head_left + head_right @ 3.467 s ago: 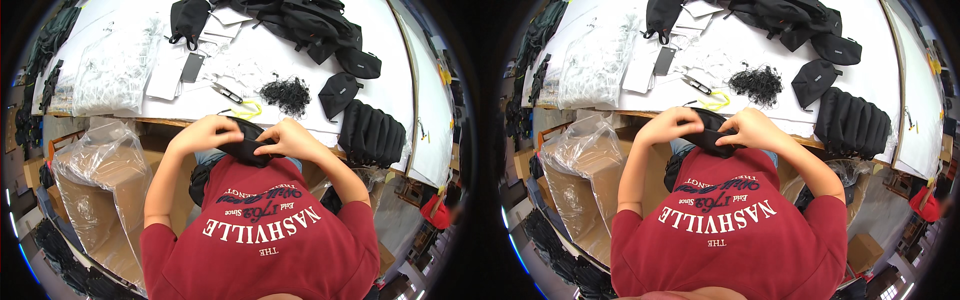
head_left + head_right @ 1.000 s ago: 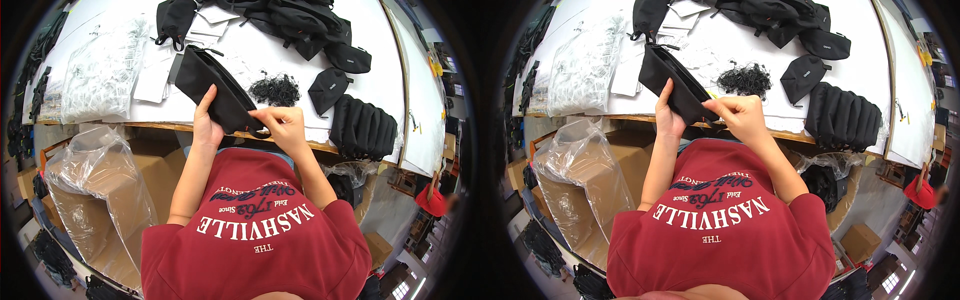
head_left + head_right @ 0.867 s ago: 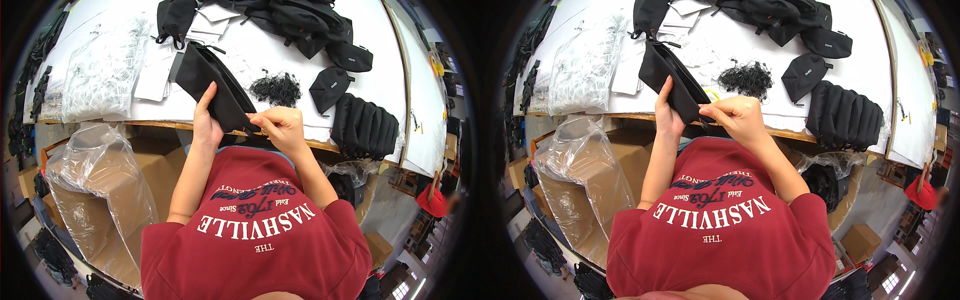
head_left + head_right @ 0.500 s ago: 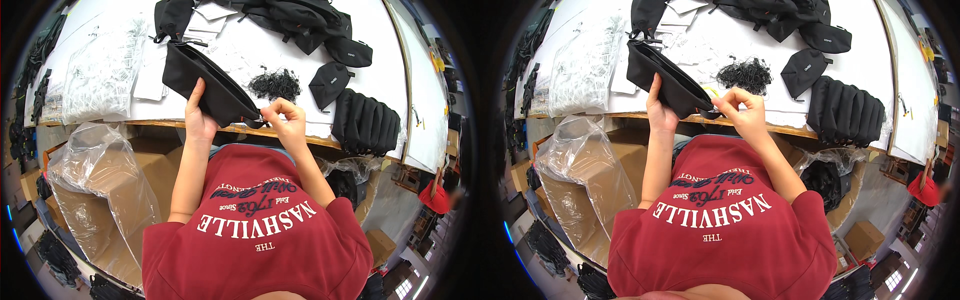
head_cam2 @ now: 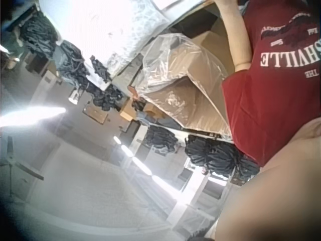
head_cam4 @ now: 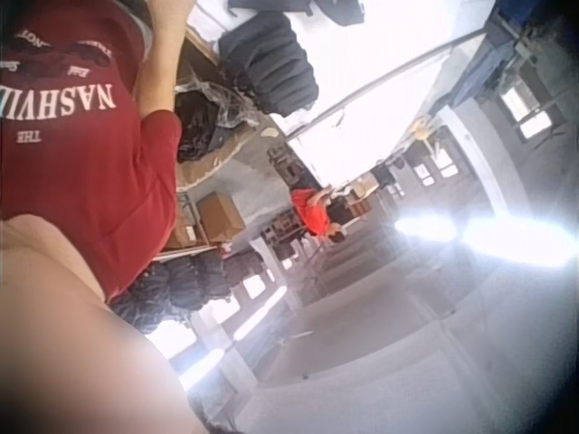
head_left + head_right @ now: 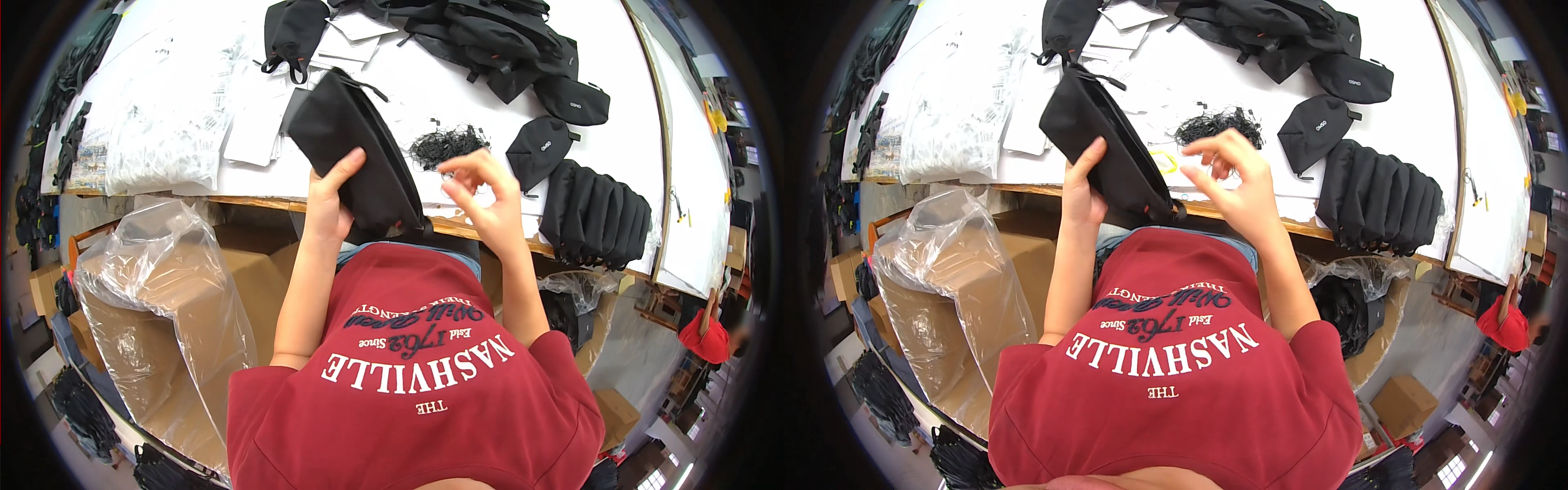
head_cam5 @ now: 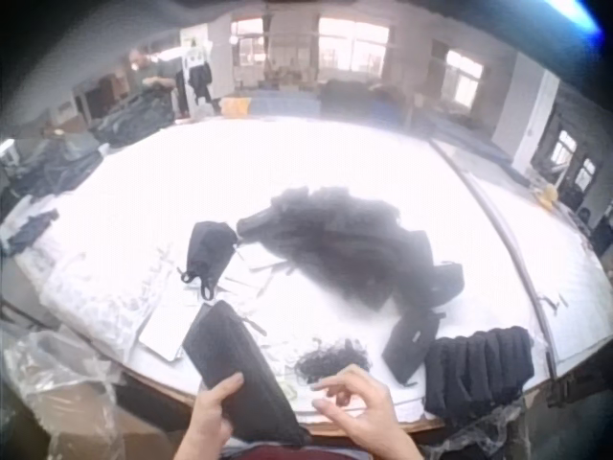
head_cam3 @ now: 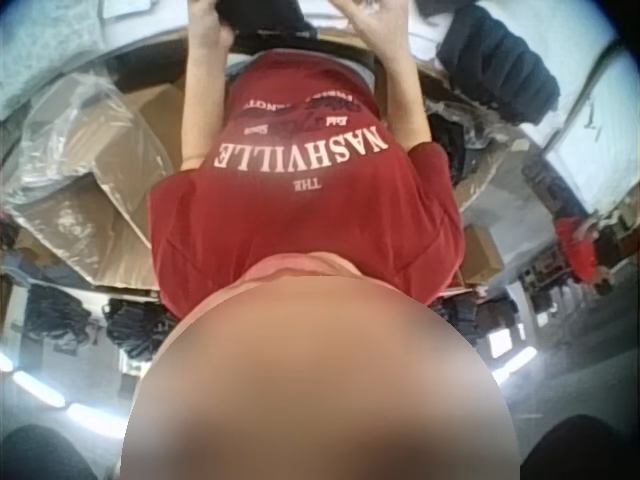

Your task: The person is inserting small black components and cards into black zippered pouches at a factory workstation.

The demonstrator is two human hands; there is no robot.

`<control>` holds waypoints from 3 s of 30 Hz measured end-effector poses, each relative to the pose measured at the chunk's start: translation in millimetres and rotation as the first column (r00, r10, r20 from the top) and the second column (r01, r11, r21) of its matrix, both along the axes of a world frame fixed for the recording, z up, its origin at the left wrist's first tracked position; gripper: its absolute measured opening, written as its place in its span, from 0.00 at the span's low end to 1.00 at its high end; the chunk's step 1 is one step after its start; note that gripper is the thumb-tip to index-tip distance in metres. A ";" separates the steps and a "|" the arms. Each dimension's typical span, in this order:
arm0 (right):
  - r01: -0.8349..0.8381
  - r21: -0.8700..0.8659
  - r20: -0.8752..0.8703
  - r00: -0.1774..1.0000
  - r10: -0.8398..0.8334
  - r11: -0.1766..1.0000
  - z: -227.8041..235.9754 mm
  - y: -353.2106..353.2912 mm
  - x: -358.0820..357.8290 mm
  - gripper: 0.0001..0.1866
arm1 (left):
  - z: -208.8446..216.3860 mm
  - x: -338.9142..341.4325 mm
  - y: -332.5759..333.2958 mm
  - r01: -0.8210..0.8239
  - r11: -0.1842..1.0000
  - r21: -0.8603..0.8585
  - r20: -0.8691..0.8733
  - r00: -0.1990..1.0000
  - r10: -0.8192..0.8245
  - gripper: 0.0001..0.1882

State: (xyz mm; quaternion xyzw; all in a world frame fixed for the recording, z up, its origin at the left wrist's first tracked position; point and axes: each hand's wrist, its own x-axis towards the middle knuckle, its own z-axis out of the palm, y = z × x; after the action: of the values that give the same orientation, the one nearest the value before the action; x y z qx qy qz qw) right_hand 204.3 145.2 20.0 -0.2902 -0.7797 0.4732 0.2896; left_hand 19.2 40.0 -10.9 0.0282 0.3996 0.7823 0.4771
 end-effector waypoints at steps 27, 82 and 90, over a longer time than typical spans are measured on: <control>-0.143 -0.155 -0.020 0.990 0.142 0.977 14.9 -39.3 -9.5 0.03 | -36.6 -15.8 8.0 0.204 0.931 0.302 0.462 0.823 -0.330 0.12; 0.693 0.618 0.239 0.284 -0.929 0.371 -52.5 115.9 441.7 0.23 | 131.0 129.4 -7.0 0.457 0.434 0.777 -0.406 0.890 -0.209 0.30; 0.785 0.558 0.431 0.005 -0.902 0.271 -63.3 115.8 430.7 0.27 | 37.8 7.5 1.0 0.649 0.691 0.318 -0.397 0.753 -0.525 0.41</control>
State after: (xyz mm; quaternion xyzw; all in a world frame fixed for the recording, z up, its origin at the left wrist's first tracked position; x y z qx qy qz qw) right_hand 635.0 260.9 -43.2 -0.8249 -0.5208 -0.0097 0.2195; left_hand 26.7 41.0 26.9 0.3698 0.2451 0.6427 0.6246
